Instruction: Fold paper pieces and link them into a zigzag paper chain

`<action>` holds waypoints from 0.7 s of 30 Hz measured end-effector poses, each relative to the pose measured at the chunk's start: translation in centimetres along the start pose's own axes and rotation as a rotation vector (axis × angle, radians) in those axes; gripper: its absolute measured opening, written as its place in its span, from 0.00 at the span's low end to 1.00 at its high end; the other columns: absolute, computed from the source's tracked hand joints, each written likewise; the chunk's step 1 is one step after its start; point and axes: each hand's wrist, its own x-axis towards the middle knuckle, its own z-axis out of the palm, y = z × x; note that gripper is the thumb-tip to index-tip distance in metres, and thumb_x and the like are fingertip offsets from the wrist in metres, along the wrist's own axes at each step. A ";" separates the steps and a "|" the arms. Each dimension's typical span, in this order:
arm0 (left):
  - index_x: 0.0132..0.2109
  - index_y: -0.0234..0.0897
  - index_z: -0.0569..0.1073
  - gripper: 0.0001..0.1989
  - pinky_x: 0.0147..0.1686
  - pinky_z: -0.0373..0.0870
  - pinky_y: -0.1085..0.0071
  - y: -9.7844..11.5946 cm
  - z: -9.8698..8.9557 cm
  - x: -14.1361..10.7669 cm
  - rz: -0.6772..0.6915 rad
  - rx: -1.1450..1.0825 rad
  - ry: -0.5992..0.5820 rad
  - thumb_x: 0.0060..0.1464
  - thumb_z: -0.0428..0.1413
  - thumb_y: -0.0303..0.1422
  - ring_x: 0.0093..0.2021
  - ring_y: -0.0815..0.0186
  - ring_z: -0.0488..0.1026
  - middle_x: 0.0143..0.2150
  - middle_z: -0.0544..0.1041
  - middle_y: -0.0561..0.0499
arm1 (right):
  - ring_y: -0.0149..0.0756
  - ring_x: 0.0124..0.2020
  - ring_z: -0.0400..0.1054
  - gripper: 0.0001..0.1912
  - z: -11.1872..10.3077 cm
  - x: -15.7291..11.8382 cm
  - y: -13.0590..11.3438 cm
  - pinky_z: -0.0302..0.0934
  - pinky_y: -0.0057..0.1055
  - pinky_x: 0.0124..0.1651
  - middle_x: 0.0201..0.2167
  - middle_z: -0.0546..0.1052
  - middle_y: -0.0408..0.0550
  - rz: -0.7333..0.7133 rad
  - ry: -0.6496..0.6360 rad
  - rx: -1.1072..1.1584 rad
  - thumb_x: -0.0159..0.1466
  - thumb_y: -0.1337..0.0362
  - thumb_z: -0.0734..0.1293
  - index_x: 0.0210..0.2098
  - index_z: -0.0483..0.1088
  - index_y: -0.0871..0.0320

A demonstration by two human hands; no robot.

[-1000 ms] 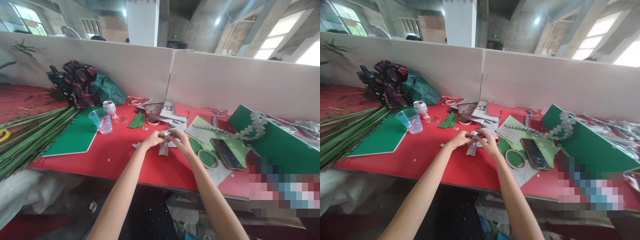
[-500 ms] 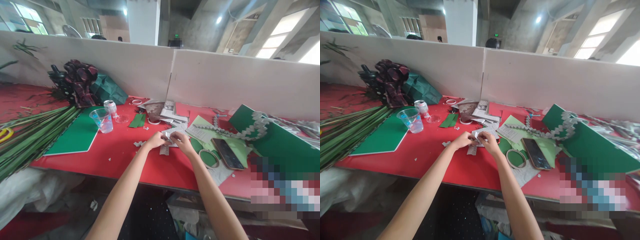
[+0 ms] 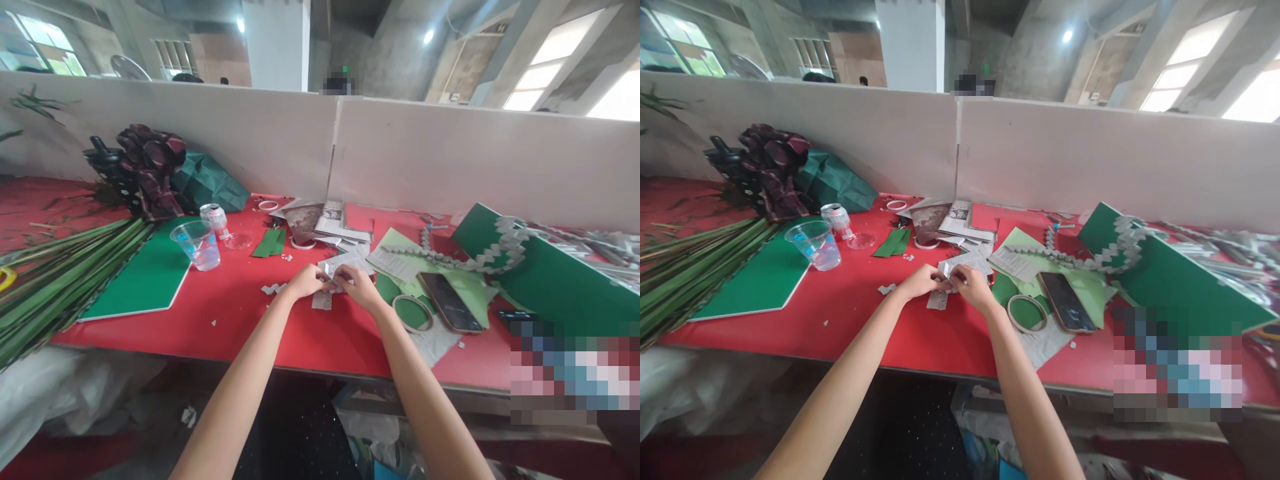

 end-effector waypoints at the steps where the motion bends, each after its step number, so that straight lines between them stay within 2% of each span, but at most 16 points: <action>1: 0.31 0.32 0.78 0.15 0.30 0.63 0.71 0.2 0.0 -0.1 0.005 -0.002 -0.002 0.41 0.63 0.41 0.29 0.65 0.69 0.26 0.74 0.50 | 0.34 0.30 0.65 0.05 0.0 -0.1 -0.1 0.58 0.30 0.36 0.27 0.72 0.44 0.003 0.015 0.020 0.58 0.67 0.61 0.30 0.68 0.58; 8: 0.30 0.31 0.78 0.13 0.29 0.60 0.72 1.5 0.0 -0.6 0.033 0.018 0.055 0.42 0.62 0.39 0.28 0.66 0.66 0.25 0.73 0.52 | 0.32 0.29 0.64 0.05 -0.1 0.1 -0.3 0.58 0.28 0.35 0.26 0.71 0.44 0.010 0.065 0.044 0.58 0.66 0.61 0.28 0.68 0.59; 17: 0.32 0.32 0.80 0.15 0.30 0.61 0.71 0.8 0.0 -0.2 0.075 0.130 0.098 0.41 0.62 0.40 0.29 0.64 0.68 0.25 0.75 0.52 | 0.32 0.30 0.63 0.05 -0.2 0.1 -0.1 0.55 0.28 0.36 0.27 0.71 0.44 -0.043 -0.009 -0.044 0.57 0.69 0.61 0.29 0.68 0.59; 21: 0.33 0.31 0.80 0.16 0.29 0.62 0.71 1.1 0.0 -0.3 0.061 0.115 0.122 0.41 0.62 0.40 0.29 0.64 0.69 0.26 0.76 0.51 | 0.33 0.31 0.64 0.04 0.1 0.0 -0.1 0.57 0.29 0.36 0.28 0.72 0.45 -0.029 0.049 -0.033 0.58 0.68 0.61 0.30 0.67 0.58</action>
